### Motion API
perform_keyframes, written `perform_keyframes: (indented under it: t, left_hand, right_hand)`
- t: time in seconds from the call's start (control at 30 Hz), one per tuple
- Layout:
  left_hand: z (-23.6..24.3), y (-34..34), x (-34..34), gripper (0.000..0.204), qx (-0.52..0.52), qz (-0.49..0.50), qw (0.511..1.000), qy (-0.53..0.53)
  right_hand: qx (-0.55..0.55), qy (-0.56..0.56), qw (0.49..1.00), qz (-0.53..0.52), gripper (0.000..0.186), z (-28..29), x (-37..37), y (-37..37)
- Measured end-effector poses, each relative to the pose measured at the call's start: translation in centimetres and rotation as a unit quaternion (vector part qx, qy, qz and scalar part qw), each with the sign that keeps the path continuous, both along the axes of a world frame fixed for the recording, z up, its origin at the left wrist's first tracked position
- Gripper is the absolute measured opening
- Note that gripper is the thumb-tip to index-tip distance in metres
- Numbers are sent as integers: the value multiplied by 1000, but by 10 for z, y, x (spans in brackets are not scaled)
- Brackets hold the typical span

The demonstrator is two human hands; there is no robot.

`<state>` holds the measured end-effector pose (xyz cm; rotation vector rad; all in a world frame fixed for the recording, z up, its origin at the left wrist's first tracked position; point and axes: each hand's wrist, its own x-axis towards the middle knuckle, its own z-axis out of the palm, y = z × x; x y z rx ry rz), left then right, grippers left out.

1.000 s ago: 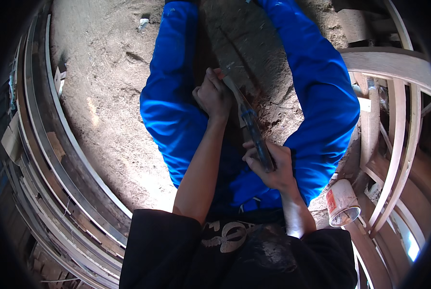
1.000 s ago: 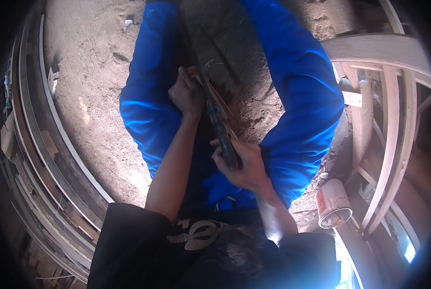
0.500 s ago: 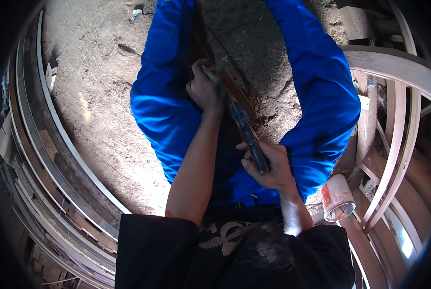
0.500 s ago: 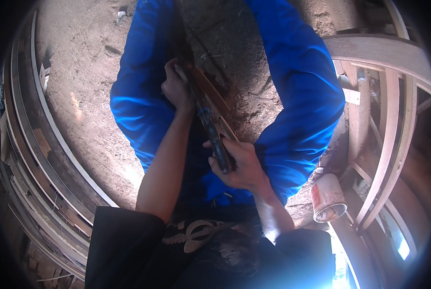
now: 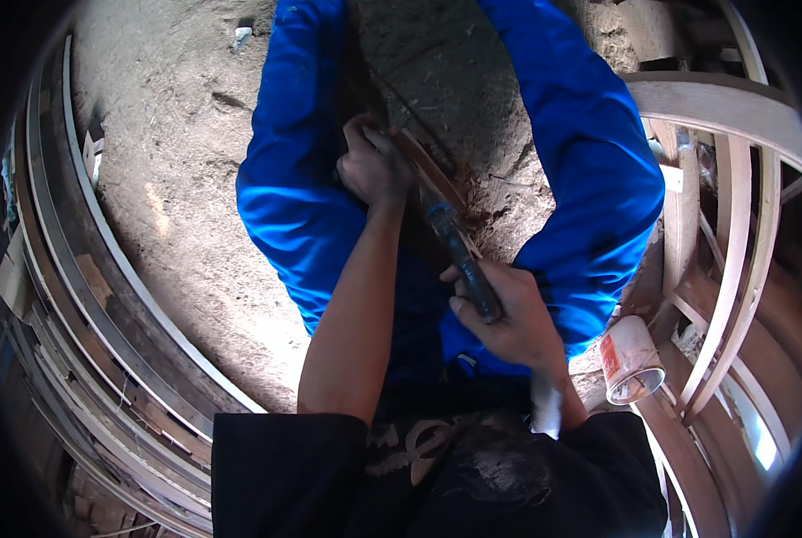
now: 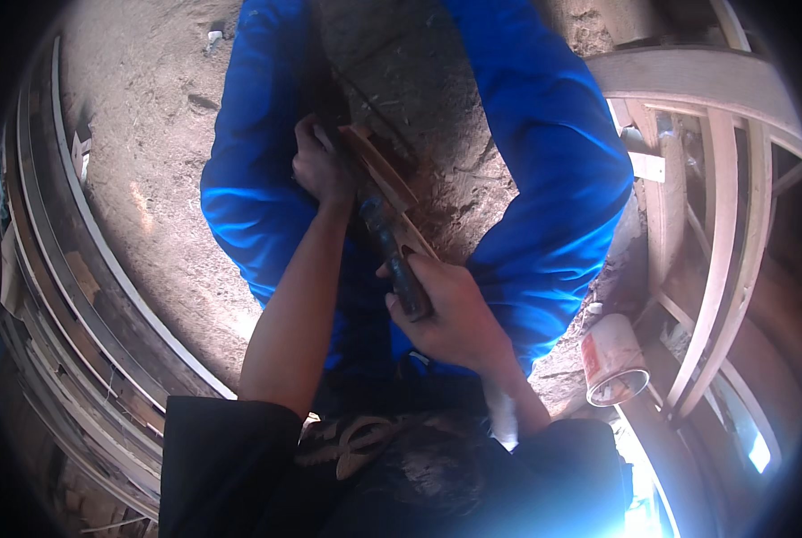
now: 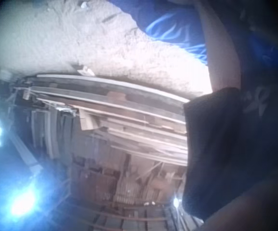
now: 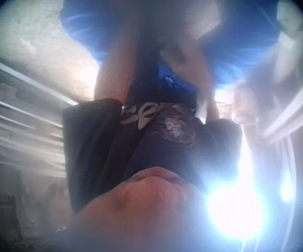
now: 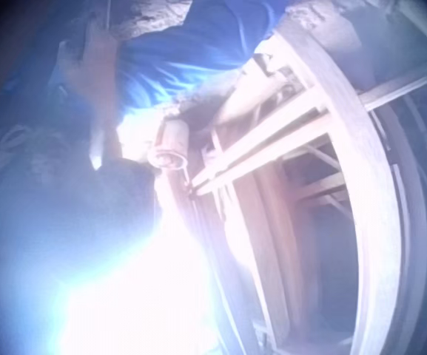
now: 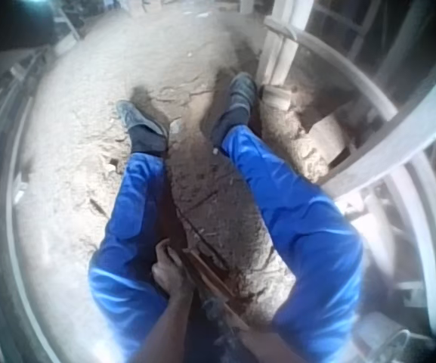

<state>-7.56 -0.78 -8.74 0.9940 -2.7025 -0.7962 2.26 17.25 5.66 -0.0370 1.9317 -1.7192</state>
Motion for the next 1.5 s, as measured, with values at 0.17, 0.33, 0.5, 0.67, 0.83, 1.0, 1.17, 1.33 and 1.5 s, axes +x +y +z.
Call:
perform_keyframes:
  t: [0.17,0.33,0.5,0.67,0.83,1.0,1.17,1.33,1.5]
  left_hand:
    - [0,-5,4,18,-16,-41,999,1]
    - [-1,-7,4,19,4,-49,999,8]
    - [-4,1,-2,17,-62,-20,997,-30]
    - [-10,0,-3,17,-58,-28,994,-87]
    - [-4,-15,6,17,-50,-15,991,-123]
    - [-6,-3,-2,17,-33,-50,992,-111]
    - [-12,-11,3,20,-77,-34,992,-89]
    - [-6,-14,3,20,-53,-41,992,-106]
    - [-7,-12,-1,20,-61,-48,991,-109]
  right_hand:
    - [83,24,995,-50,10,19,-14,-22]
    - [91,37,994,-45,19,5,-30,-34]
    - [93,31,993,-62,19,-1,-35,-32]
    - [143,19,988,-48,15,26,-2,-13]
    - [174,-63,983,-4,15,69,33,28]
    - [169,-18,985,-27,16,38,23,20]
    - [163,-38,986,-25,15,30,6,-3]
    - [214,-23,976,-23,8,78,38,33]
    - [208,-61,976,-7,11,71,51,38]
